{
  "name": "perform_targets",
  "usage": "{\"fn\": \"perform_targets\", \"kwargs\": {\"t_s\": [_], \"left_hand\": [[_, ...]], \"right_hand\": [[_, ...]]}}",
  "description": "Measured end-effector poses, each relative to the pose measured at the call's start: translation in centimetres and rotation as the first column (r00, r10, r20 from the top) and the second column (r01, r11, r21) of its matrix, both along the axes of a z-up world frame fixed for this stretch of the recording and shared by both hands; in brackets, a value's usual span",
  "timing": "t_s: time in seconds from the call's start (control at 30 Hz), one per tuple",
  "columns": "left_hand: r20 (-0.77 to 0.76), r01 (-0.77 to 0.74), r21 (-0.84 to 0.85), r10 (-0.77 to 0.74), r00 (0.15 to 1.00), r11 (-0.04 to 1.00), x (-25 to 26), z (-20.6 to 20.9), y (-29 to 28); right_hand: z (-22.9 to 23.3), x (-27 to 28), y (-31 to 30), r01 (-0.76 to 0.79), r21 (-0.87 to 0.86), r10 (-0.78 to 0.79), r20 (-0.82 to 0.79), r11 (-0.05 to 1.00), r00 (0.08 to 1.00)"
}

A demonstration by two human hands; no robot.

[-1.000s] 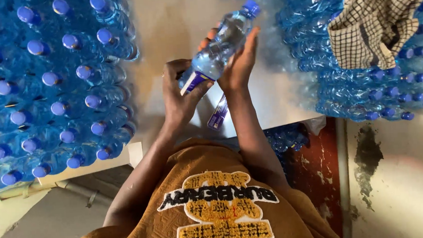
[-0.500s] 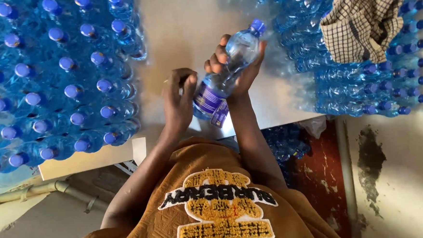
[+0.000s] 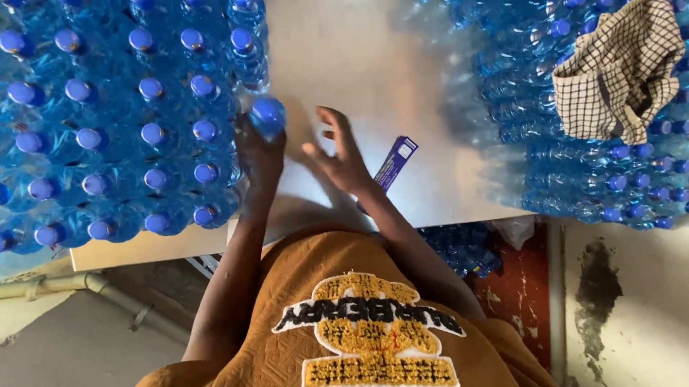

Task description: Manually applying adhesive labels to plastic water bottles at a workstation.

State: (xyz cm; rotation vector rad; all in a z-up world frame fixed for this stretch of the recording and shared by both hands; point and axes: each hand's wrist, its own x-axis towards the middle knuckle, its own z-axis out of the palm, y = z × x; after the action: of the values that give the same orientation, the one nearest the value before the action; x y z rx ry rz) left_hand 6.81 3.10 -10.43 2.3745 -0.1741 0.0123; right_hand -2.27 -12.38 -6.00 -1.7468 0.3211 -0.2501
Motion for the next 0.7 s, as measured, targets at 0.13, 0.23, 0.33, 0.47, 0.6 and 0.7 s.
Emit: {"fn": "perform_targets", "kwargs": {"t_s": [0.13,0.23,0.33,0.47,0.6,0.7], "left_hand": [[-0.062,-0.111,-0.074,0.106,0.992,0.991,2.6,-3.8,-1.8],[0.026,-0.167,-0.015,0.167,0.986,0.986,2.5,-3.1,-2.6],[0.029,-0.126,0.032,0.125,0.992,0.992,1.4,0.4,-2.7],[0.15,-0.132,0.115,0.114,0.982,0.985,0.9,3.1,-2.6],[-0.001,-0.005,-0.219,0.005,1.0,0.976,-2.7,1.9,-0.8],[-0.006,0.087,-0.262,-0.092,0.996,0.961,-4.4,0.9,1.4]], "right_hand": [[-6.0,-6.8,-6.6,0.174,-0.141,-0.197,-0.162,0.974,0.967],[-9.0,-11.5,-11.1,0.349,-0.282,-0.408,-0.185,0.893,0.894],[-11.9,-14.6,-14.7,0.401,-0.497,-0.535,-0.16,0.77,0.83],[-14.6,-15.2,-16.3,0.329,-0.639,-0.511,-0.118,0.695,0.851],[-17.3,-14.0,-17.5,0.267,-0.666,-0.6,-0.337,0.697,0.725],[-19.7,-13.8,-19.5,0.241,-0.679,-0.592,-0.347,0.694,0.727]]}}
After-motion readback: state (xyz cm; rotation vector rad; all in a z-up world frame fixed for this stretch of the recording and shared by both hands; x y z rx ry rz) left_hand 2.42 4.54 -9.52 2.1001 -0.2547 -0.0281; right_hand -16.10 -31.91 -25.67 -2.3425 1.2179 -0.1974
